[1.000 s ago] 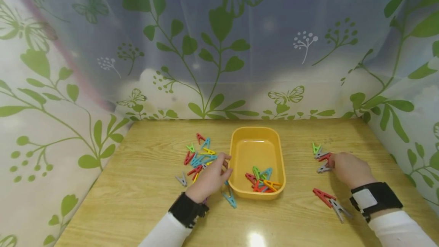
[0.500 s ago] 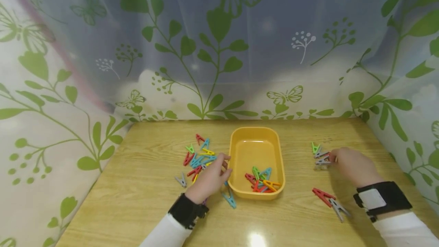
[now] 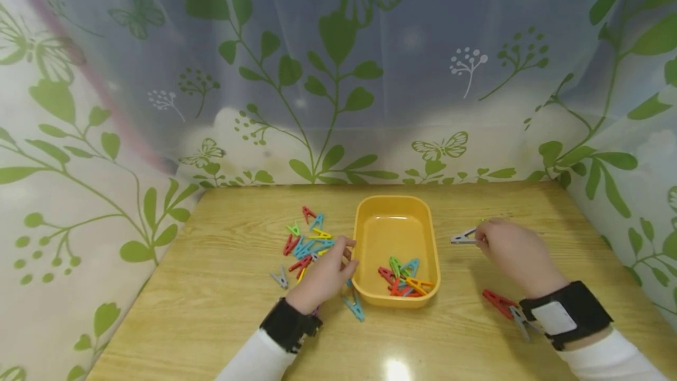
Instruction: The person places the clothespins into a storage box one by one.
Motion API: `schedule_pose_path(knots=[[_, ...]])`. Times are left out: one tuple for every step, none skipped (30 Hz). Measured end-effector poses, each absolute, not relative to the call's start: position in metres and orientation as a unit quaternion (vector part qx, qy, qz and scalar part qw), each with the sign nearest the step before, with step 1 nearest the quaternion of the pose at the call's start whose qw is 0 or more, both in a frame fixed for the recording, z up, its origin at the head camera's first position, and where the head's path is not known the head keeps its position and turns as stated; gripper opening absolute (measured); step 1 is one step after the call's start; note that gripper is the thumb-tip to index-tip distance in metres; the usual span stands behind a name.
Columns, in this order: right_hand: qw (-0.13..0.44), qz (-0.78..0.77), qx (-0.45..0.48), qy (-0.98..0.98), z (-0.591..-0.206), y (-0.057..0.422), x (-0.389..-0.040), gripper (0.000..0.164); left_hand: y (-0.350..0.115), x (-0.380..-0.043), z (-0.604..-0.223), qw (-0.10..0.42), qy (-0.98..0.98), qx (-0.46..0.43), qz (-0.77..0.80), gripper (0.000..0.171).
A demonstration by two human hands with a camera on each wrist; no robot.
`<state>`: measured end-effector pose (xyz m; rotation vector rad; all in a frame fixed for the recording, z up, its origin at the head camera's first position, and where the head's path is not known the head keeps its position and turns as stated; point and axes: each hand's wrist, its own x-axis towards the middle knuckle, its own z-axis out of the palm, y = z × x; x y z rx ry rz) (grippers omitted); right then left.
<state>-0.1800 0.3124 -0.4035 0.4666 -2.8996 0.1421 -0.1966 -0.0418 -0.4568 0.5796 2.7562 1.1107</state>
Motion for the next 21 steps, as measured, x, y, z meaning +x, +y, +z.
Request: schedule_pose_path(knots=[[0.106,0.05,0.16,-0.98,-0.402,0.308,-0.179,0.009,-0.042,-0.197,-0.457,0.057,0.909,0.192,0.366,0.037],[0.111,0.053,0.161,-0.979,-0.4,0.303,-0.178,0.008,-0.042,-0.197,-0.457,0.058,0.908,0.193,0.367,0.037],[0.116,0.055,0.163,-0.978,-0.398,0.299,-0.178,0.009,-0.042,-0.197,-0.457,0.058,0.908,0.193,0.367,0.037],[0.121,0.056,0.165,-0.977,-0.397,0.295,-0.177,0.009,-0.042,-0.197,-0.457,0.059,0.908,0.194,0.368,0.037],[0.127,0.057,0.168,-0.976,-0.396,0.291,-0.176,0.009,-0.042,-0.197,-0.457,0.059,0.907,0.194,0.369,0.037],[0.132,0.059,0.171,-0.975,-0.395,0.287,-0.176,0.009,-0.042,-0.197,-0.457,0.059,0.907,0.194,0.369,0.037],[0.136,0.06,0.174,-0.973,-0.395,0.283,-0.175,0.01,-0.042,-0.197,-0.457,0.059,0.907,0.194,0.37,0.037],[0.139,0.061,0.178,-0.972,-0.395,0.279,-0.174,0.01,-0.042,-0.197,-0.457,0.059,0.907,0.194,0.37,0.037],[0.143,0.06,0.184,-0.971,-0.396,0.275,-0.173,0.011,-0.042,-0.197,-0.457,0.059,0.907,0.194,0.369,0.037],[0.148,0.059,0.19,-0.969,-0.397,0.271,-0.173,0.012,-0.042,-0.196,-0.457,0.058,0.907,0.195,0.369,0.038],[0.153,0.058,0.195,-0.967,-0.398,0.268,-0.172,0.012,-0.042,-0.196,-0.457,0.056,0.907,0.196,0.368,0.037],[0.156,0.06,0.201,-0.965,-0.401,0.264,-0.172,0.013,-0.042,-0.196,-0.456,0.055,0.908,0.195,0.367,0.037],[0.159,0.061,0.208,-0.963,-0.403,0.261,-0.171,0.013,-0.042,-0.196,-0.456,0.054,0.908,0.195,0.367,0.037],[0.161,0.063,0.214,-0.961,-0.405,0.258,-0.171,0.013,-0.042,-0.196,-0.456,0.055,0.908,0.195,0.366,0.037],[0.162,0.065,0.219,-0.96,-0.407,0.254,-0.171,0.013,-0.042,-0.196,-0.456,0.055,0.908,0.194,0.366,0.037],[0.161,0.067,0.223,-0.959,-0.41,0.251,-0.17,0.013,-0.042,-0.196,-0.456,0.056,0.908,0.193,0.367,0.037],[0.159,0.07,0.227,-0.958,-0.412,0.247,-0.17,0.013,-0.042,-0.197,-0.457,0.057,0.908,0.192,0.367,0.037],[0.157,0.071,0.232,-0.957,-0.413,0.244,-0.169,0.013,-0.042,-0.197,-0.457,0.058,0.908,0.191,0.368,0.037],[0.156,0.068,0.236,-0.957,-0.415,0.241,-0.169,0.013,-0.042,-0.197,-0.457,0.058,0.908,0.19,0.368,0.037],[0.155,0.067,0.24,-0.956,-0.417,0.238,-0.168,0.014,-0.042,-0.197,-0.457,0.059,0.909,0.19,0.367,0.037],[0.153,0.065,0.244,-0.955,-0.419,0.235,-0.168,0.014,-0.042,-0.197,-0.457,0.057,0.909,0.191,0.367,0.037]])
